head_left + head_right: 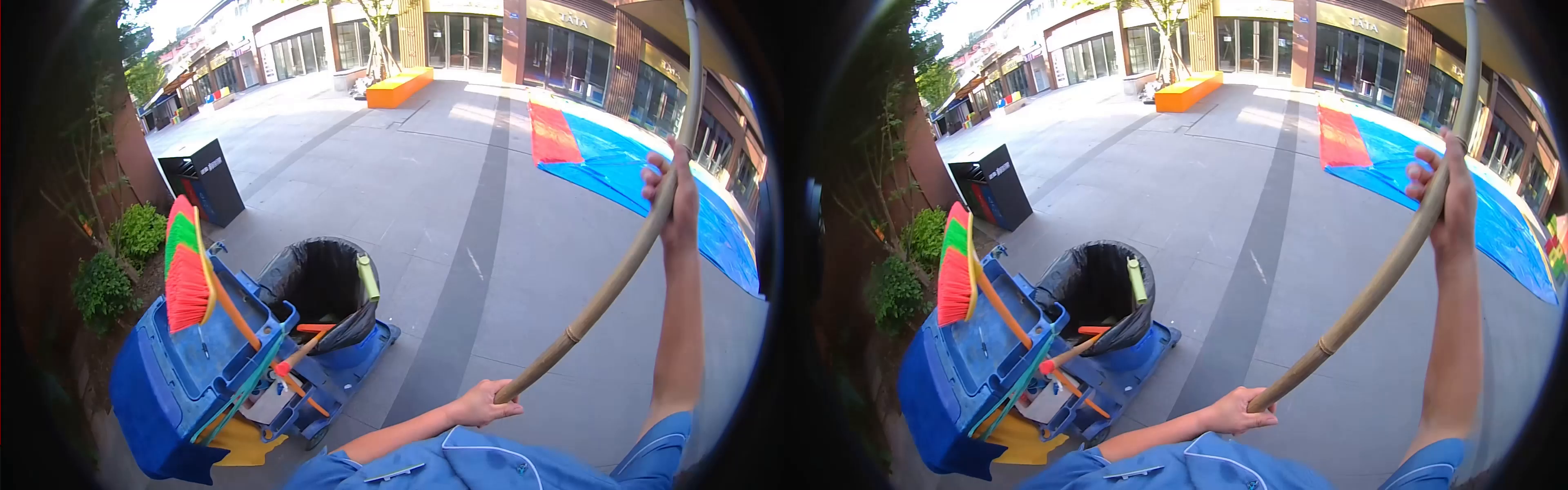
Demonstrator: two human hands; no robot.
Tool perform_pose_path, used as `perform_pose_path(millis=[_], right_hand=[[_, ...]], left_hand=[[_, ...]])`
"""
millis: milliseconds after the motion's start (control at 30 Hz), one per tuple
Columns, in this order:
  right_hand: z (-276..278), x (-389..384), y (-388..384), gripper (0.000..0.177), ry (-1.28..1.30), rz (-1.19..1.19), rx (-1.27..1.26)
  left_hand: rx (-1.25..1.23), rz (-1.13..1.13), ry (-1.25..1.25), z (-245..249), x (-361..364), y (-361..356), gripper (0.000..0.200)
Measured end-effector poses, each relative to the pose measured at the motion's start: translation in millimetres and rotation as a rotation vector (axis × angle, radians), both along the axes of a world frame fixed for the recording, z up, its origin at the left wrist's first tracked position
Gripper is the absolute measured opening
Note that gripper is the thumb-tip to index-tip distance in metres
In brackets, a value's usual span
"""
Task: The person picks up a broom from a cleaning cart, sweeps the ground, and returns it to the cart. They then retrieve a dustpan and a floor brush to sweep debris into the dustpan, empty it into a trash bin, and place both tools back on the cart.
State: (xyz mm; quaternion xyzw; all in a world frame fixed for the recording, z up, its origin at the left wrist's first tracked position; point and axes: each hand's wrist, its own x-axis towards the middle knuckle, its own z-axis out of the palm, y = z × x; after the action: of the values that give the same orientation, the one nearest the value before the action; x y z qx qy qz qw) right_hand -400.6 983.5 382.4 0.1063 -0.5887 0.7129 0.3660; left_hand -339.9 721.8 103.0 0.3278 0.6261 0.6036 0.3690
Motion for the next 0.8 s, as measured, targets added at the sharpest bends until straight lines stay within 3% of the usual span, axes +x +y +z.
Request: perform_pose_path(millis=[33,100,133,167,233,267,433,533,600,667,733,800], right_hand=[[-31,-8,21,0.039,-0.062,0.141,-0.003],[-73,-34,71,0.030,-0.207,0.056,-0.045],[-92,-48,92,0.024,-0.298,-0.040,-0.048],[-106,-57,113,0.018,-0.384,-0.141,-0.047],[-132,-64,153,0.014,-0.582,-0.295,0.043],[-149,-68,176,0.016,-0.674,-0.337,0.089],[-279,-57,264,0.031,-1.113,-0.463,0.359],[-355,-39,273,0.040,-1.382,-0.369,0.480],[-402,-32,259,0.026,-1.524,-0.324,0.646],[-404,-52,223,0.035,-1.788,-0.159,0.702],[-480,-37,247,0.049,-1.739,0.165,1.215],[-453,-80,227,0.048,-1.806,0.250,1.029]], left_hand=[[0.005,-0.017,-0.015,-8,-7,24,0.032],[-0.123,-0.187,-0.091,-27,-19,64,0.041],[-0.256,-0.296,0.068,-22,-31,79,0.056],[-0.270,-0.295,0.054,-39,-37,91,0.056],[-0.207,-0.206,0.642,-79,-53,111,0.071],[-0.370,-0.361,0.327,-56,-76,115,0.077],[-0.571,-0.246,0.287,-113,-187,122,0.064],[-0.655,-0.200,0.377,-155,-265,145,0.056],[-0.632,-0.190,0.399,-172,-305,172,0.053],[-0.699,-0.185,0.421,-175,-348,192,0.052],[-0.658,-0.235,0.426,-183,-371,212,0.051],[-0.632,-0.181,0.447,-177,-414,225,0.049]])
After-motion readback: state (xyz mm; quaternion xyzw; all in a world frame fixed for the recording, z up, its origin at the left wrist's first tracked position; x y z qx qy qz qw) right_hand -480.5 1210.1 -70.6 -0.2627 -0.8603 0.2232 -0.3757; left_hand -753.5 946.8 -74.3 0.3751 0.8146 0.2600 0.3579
